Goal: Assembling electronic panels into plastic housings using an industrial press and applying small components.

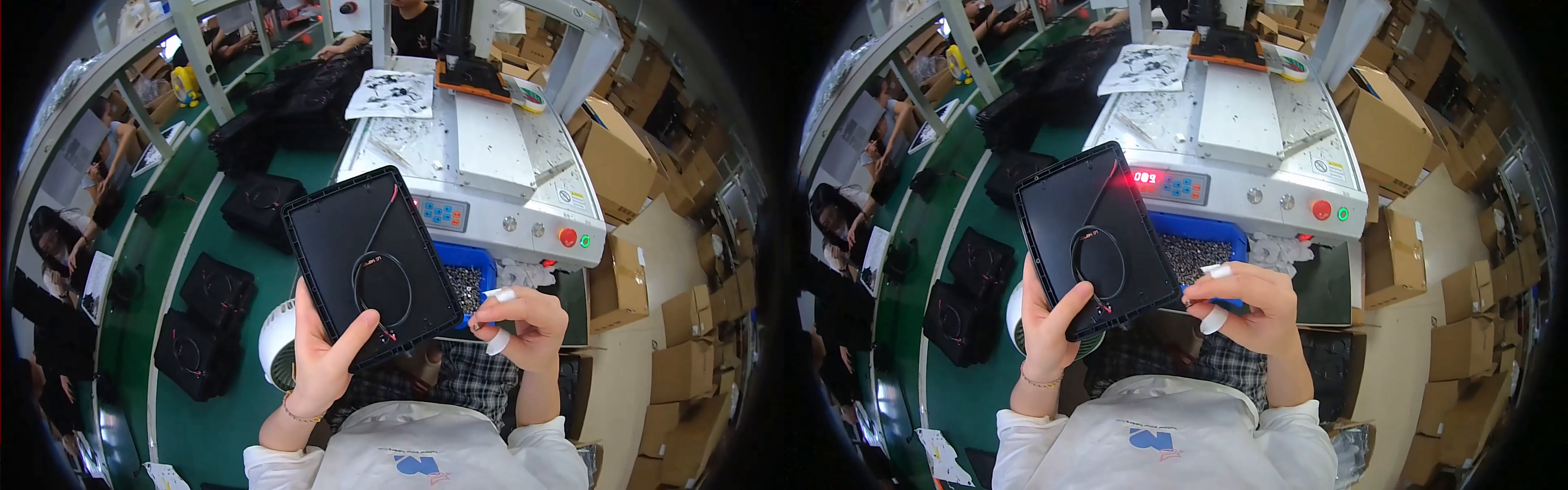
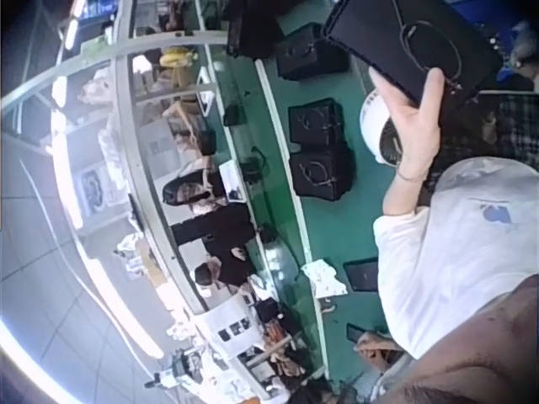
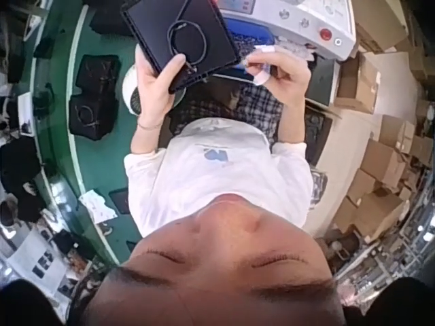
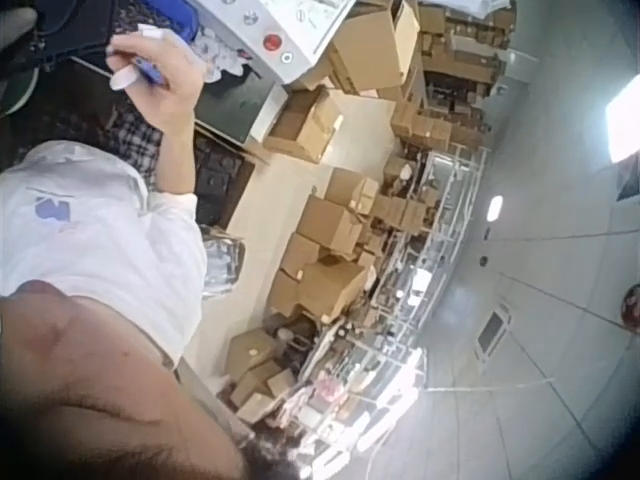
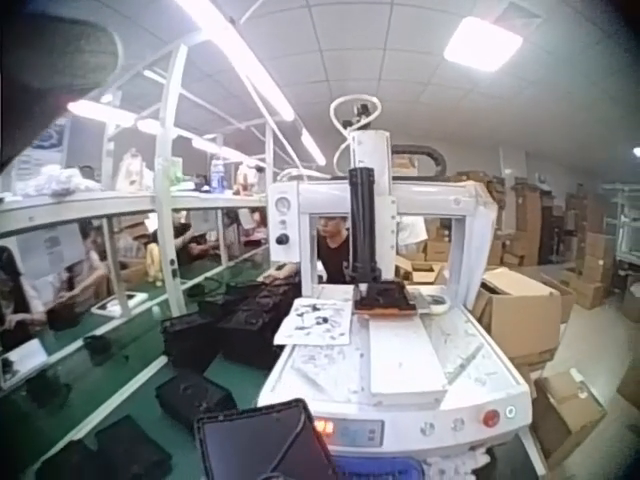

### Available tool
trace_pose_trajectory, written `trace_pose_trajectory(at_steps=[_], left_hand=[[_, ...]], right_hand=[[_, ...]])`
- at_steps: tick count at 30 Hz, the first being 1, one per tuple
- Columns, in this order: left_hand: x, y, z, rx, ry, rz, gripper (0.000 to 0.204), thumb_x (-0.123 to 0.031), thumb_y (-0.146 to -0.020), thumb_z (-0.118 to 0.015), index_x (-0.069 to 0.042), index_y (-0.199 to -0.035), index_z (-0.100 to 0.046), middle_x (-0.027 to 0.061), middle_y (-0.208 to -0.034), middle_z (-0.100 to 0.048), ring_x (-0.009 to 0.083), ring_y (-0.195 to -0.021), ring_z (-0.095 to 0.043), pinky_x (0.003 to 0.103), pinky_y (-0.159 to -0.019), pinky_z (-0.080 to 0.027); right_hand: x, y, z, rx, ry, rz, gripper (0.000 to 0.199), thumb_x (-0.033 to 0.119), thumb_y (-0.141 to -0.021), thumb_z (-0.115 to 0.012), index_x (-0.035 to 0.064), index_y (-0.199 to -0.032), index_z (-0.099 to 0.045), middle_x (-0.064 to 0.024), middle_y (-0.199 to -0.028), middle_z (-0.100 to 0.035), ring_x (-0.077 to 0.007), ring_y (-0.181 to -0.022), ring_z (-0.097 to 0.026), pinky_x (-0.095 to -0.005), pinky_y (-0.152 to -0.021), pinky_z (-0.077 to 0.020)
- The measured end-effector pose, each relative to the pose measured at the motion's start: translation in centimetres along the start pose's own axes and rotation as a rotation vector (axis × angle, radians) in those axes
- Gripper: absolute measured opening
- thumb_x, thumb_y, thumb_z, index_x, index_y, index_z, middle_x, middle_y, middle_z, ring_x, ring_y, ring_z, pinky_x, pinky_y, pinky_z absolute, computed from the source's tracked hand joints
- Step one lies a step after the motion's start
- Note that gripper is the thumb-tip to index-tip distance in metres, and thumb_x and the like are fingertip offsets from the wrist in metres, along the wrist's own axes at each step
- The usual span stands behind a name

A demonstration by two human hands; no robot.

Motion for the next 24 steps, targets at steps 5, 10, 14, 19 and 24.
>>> trace_pose_trajectory(at_steps=[5, 10, 14, 19, 24], left_hand=[[1.5, 0.3, -0.3, 0.058, -0.058, 0.036, 0.062, 0.009, -0.087, -0.059, 0.001, -0.139, -0.027, 0.0136, -0.129, -0.05, 0.0172, -0.116, -0.054, 0.031, -0.098, -0.045], [2.4, 0.5, -0.3, 0.067, -0.093, -0.03, 0.063, 0.009, -0.086, -0.059, 0.001, -0.139, -0.025, 0.0141, -0.13, -0.049, 0.0177, -0.115, -0.053, 0.031, -0.098, -0.045], [2.8, 0.7, -0.4, 0.034, -0.119, -0.072, 0.064, 0.009, -0.086, -0.058, 0.001, -0.14, -0.023, 0.0143, -0.13, -0.048, 0.0187, -0.116, -0.053, 0.032, -0.098, -0.045], [3.4, 0.8, -0.6, 0.061, -0.172, -0.099, 0.064, 0.01, -0.087, -0.057, 0.001, -0.139, -0.022, 0.0146, -0.128, -0.048, 0.0186, -0.115, -0.053, 0.032, -0.097, -0.046], [4.0, 0.9, -1.0, 0.066, -0.13, -0.026, 0.06, 0.01, -0.087, -0.056, 0.001, -0.136, -0.023, 0.0141, -0.127, -0.049, 0.0175, -0.112, -0.055, 0.031, -0.095, -0.048]], right_hand=[[0.4, 0.5, -0.4, 0.002, 0.093, 0.02, 0.025, -0.003, -0.067, -0.08, 0.0023, -0.09, -0.072, -0.0087, -0.084, -0.069, -0.0201, -0.073, -0.067, -0.0267, -0.063, -0.0533], [0.9, 0.6, -0.8, -0.006, 0.464, 0.088, 0.024, 0.0, -0.07, -0.078, 0.004, -0.093, -0.073, -0.0059, -0.082, -0.063, -0.0195, -0.067, -0.058, -0.0296, -0.058, -0.0472], [0.4, 1.4, -1.3, 0.03, 0.504, 0.043, 0.024, 0.002, -0.069, -0.078, 0.0045, -0.093, -0.073, -0.0065, -0.082, -0.064, -0.0193, -0.068, -0.059, -0.0281, -0.058, -0.0466], [0.6, 1.3, -2.7, 0.044, 0.312, 0.074, 0.02, 0.005, -0.067, -0.081, 0.0037, -0.084, -0.072, -0.0075, -0.079, -0.068, -0.0183, -0.065, -0.06, -0.0271, -0.055, -0.0452], [0.2, 1.7, -3.0, 0.172, 0.283, 0.074, 0.027, 0.005, -0.062, -0.079, 0.0059, -0.088, -0.072, -0.0038, -0.083, -0.067, -0.0201, -0.07, -0.061, -0.03, -0.061, -0.0478]])
Point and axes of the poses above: each hand's wrist, its own y-axis away from the middle knuckle, its own z-axis out of the back of the hand, x = y × z, the point moved 5 cm from there along -y, towards the middle knuckle
